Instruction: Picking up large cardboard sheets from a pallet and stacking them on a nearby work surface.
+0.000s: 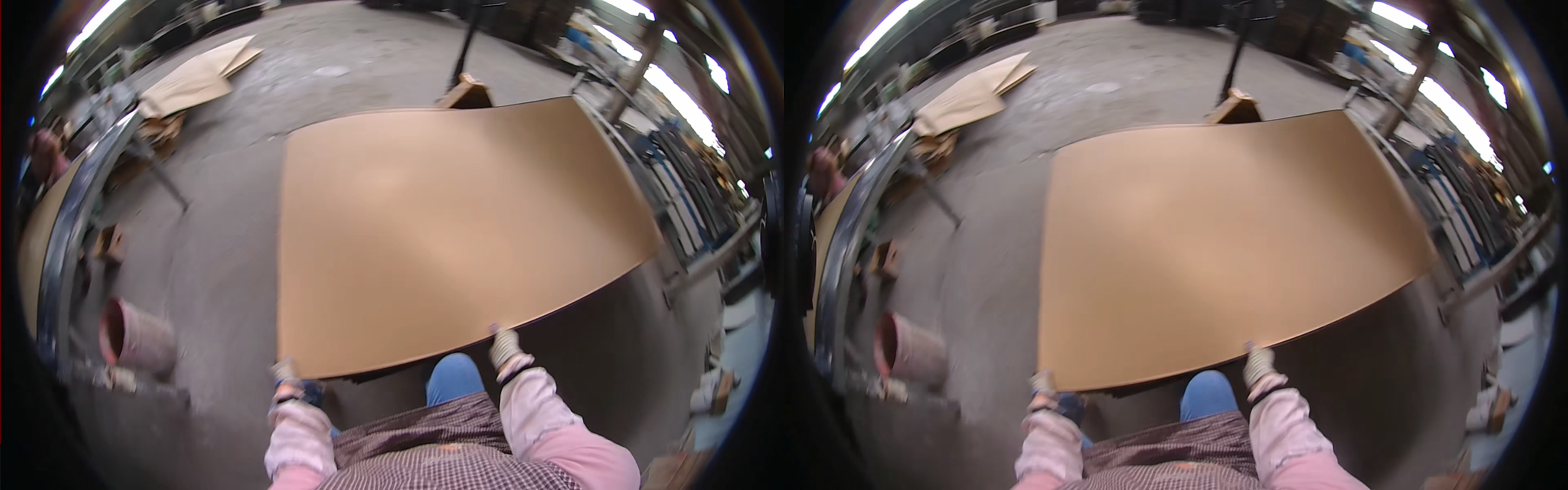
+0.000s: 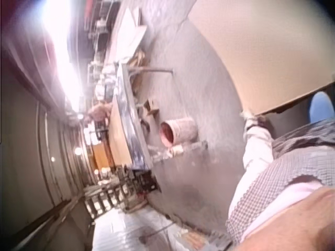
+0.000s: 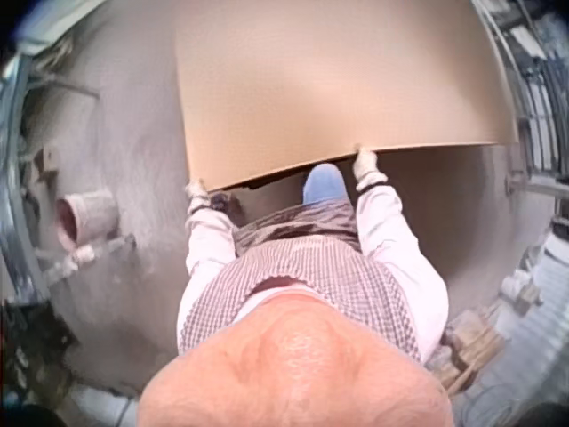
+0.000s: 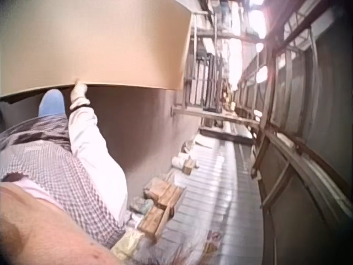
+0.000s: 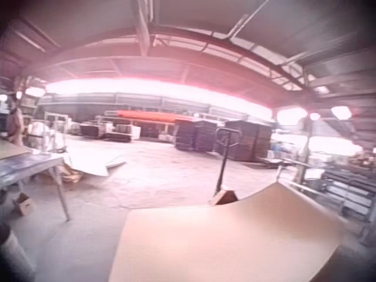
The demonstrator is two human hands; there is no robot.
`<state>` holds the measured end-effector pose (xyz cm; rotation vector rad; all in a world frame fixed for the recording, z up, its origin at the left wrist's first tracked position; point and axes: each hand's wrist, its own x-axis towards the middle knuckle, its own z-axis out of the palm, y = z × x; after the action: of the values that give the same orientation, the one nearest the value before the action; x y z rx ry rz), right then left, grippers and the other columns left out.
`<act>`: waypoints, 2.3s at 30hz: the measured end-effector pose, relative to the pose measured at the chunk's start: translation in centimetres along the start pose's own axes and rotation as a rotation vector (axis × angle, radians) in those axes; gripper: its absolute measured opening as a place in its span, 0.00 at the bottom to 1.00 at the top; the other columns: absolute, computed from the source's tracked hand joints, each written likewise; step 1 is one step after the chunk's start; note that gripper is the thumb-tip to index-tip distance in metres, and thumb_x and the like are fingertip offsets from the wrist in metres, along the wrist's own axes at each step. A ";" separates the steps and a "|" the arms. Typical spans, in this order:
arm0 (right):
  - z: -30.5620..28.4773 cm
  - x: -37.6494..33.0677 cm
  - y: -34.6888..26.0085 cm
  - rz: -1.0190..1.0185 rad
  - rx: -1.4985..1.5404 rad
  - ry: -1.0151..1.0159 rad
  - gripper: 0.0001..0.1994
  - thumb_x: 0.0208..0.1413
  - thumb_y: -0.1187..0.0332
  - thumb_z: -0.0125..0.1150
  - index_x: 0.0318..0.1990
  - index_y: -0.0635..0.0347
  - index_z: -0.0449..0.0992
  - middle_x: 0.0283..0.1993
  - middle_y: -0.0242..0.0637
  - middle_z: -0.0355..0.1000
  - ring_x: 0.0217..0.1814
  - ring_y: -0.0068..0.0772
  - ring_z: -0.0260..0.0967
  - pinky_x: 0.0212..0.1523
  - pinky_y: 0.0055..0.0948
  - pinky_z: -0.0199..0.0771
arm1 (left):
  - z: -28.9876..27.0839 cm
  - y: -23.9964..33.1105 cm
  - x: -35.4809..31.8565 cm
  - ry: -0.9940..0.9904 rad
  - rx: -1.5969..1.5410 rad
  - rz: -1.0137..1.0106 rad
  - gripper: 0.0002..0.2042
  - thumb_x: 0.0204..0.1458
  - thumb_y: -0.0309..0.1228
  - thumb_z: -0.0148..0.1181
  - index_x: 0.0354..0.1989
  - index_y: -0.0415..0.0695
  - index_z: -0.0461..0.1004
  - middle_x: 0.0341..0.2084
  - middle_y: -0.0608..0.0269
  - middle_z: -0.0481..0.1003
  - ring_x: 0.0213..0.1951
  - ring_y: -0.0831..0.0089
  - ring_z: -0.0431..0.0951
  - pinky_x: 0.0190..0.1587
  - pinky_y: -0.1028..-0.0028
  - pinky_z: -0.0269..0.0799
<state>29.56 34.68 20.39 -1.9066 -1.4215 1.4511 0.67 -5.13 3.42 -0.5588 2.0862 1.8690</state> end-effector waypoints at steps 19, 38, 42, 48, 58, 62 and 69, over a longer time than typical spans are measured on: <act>-3.9 11.3 2.4 0.181 0.311 0.153 0.25 0.41 0.60 0.59 0.45 0.67 0.64 0.49 0.45 0.61 0.50 0.39 0.57 0.54 0.32 0.50 | 3.1 -5.9 3.2 -0.093 0.611 0.006 0.17 0.37 0.33 0.57 0.37 0.38 0.68 0.31 0.56 0.72 0.33 0.66 0.71 0.37 0.72 0.65; -6.2 16.1 0.5 0.326 0.569 0.252 0.32 0.35 0.47 0.59 0.44 0.62 0.64 0.45 0.44 0.64 0.46 0.37 0.59 0.49 0.32 0.58 | 5.6 -0.1 -1.4 -0.019 0.749 0.189 0.39 0.21 0.44 0.69 0.45 0.40 0.62 0.43 0.51 0.65 0.46 0.59 0.64 0.47 0.66 0.60; -13.4 17.7 -1.6 -0.099 0.973 -0.011 0.38 0.38 0.44 0.53 0.55 0.57 0.52 0.59 0.36 0.47 0.61 0.35 0.40 0.59 0.32 0.37 | 3.6 -3.4 0.8 -0.109 0.557 0.125 0.44 0.18 0.39 0.71 0.49 0.38 0.53 0.44 0.52 0.62 0.47 0.62 0.62 0.49 0.69 0.58; -17.1 20.4 -4.5 -0.149 0.777 0.205 0.28 0.38 0.58 0.60 0.47 0.62 0.60 0.46 0.42 0.62 0.48 0.40 0.58 0.50 0.37 0.54 | 5.0 2.6 -3.6 -0.092 0.817 -0.008 0.48 0.21 0.42 0.71 0.50 0.33 0.47 0.45 0.48 0.62 0.48 0.61 0.62 0.51 0.70 0.56; -10.9 14.4 -4.4 -0.512 -0.446 0.462 0.20 0.31 0.57 0.63 0.34 0.57 0.70 0.33 0.45 0.68 0.36 0.41 0.65 0.33 0.34 0.66 | 15.5 8.6 -10.0 -0.442 1.397 0.693 0.38 0.28 0.37 0.61 0.53 0.45 0.52 0.49 0.48 0.56 0.50 0.50 0.57 0.52 0.66 0.54; -3.8 12.2 -3.8 -0.536 -0.855 -0.017 0.43 0.25 0.49 0.65 0.53 0.53 0.54 0.58 0.45 0.46 0.60 0.43 0.42 0.56 0.38 0.47 | 16.7 9.8 -11.8 -0.353 1.451 0.580 0.39 0.26 0.38 0.59 0.54 0.45 0.51 0.49 0.44 0.55 0.50 0.50 0.57 0.52 0.65 0.54; -5.0 10.0 -3.4 -0.503 -0.920 -0.053 0.43 0.26 0.48 0.64 0.54 0.52 0.53 0.60 0.47 0.40 0.62 0.46 0.35 0.57 0.44 0.40 | 18.8 10.8 -13.7 -0.340 1.623 0.374 0.41 0.26 0.42 0.60 0.53 0.42 0.51 0.50 0.42 0.55 0.51 0.55 0.58 0.52 0.69 0.56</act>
<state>31.91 46.11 19.90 -1.6905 -2.6501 0.6339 6.93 15.77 16.97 0.5249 2.6142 -0.1050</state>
